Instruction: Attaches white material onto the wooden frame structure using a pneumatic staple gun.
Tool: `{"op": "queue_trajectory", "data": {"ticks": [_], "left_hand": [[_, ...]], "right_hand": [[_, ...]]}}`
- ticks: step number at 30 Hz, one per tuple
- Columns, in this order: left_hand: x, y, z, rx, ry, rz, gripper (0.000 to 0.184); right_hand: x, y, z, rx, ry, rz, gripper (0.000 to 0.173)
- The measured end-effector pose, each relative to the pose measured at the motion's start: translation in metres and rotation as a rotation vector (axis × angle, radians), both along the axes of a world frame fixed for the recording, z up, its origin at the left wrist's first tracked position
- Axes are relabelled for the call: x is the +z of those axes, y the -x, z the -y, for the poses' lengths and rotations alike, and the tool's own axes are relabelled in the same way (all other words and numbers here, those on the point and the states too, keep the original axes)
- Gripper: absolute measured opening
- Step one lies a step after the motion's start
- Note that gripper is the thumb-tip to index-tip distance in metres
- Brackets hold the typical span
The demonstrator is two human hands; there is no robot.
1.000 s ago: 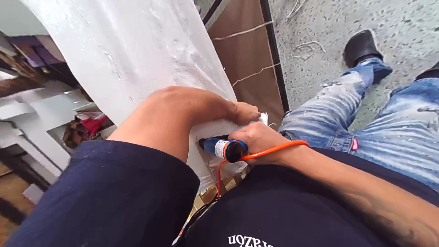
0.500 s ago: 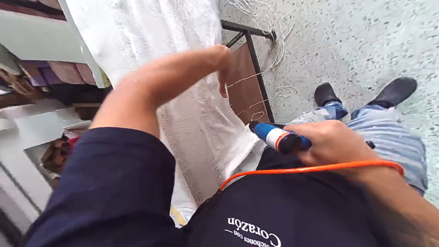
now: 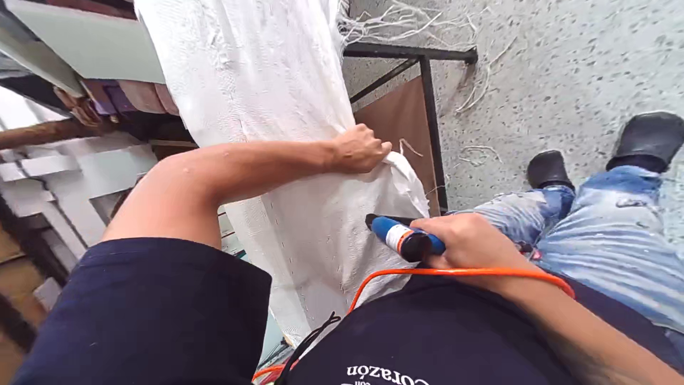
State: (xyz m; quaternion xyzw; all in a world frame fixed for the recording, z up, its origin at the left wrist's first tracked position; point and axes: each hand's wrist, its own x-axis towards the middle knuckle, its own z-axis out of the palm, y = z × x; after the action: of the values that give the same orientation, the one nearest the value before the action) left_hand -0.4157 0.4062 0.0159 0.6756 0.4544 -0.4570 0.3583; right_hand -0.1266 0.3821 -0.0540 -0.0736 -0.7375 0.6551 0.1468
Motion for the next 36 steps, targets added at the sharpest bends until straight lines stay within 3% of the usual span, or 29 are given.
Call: {"op": "queue_trajectory", "data": {"ticks": [6, 9, 14, 21, 28, 31, 36], "left_hand": [[-0.015, 0.015, -0.007, 0.013, 0.044, 0.126, 0.022], [-0.023, 0.026, 0.009, -0.005, 0.164, 0.098, 0.022], [-0.037, 0.037, 0.007, -0.079, 0.195, 0.173, 0.016], [-0.047, 0.052, 0.002, -0.072, 0.271, 0.177, 0.017], [-0.057, 0.059, -0.008, -0.069, 0.361, 0.239, 0.019], [-0.056, 0.063, -0.012, -0.046, 0.386, 0.259, 0.011], [-0.06, 0.061, -0.014, 0.016, 0.39, 0.272, 0.017]], "right_hand": [[0.0, 0.06, 0.007, 0.091, 0.179, -0.135, 0.031], [0.01, 0.075, 0.028, 0.175, 0.266, -0.145, 0.034], [0.012, 0.086, 0.031, 0.191, 0.238, -0.13, 0.027], [0.017, 0.127, 0.001, 0.016, 0.15, -0.173, 0.025], [0.012, 0.163, -0.033, -0.034, 0.212, -0.194, 0.022], [0.006, 0.176, -0.047, 0.001, 0.207, -0.185, 0.025], [-0.005, 0.166, -0.058, 0.197, 0.195, -0.168, 0.026]]}}
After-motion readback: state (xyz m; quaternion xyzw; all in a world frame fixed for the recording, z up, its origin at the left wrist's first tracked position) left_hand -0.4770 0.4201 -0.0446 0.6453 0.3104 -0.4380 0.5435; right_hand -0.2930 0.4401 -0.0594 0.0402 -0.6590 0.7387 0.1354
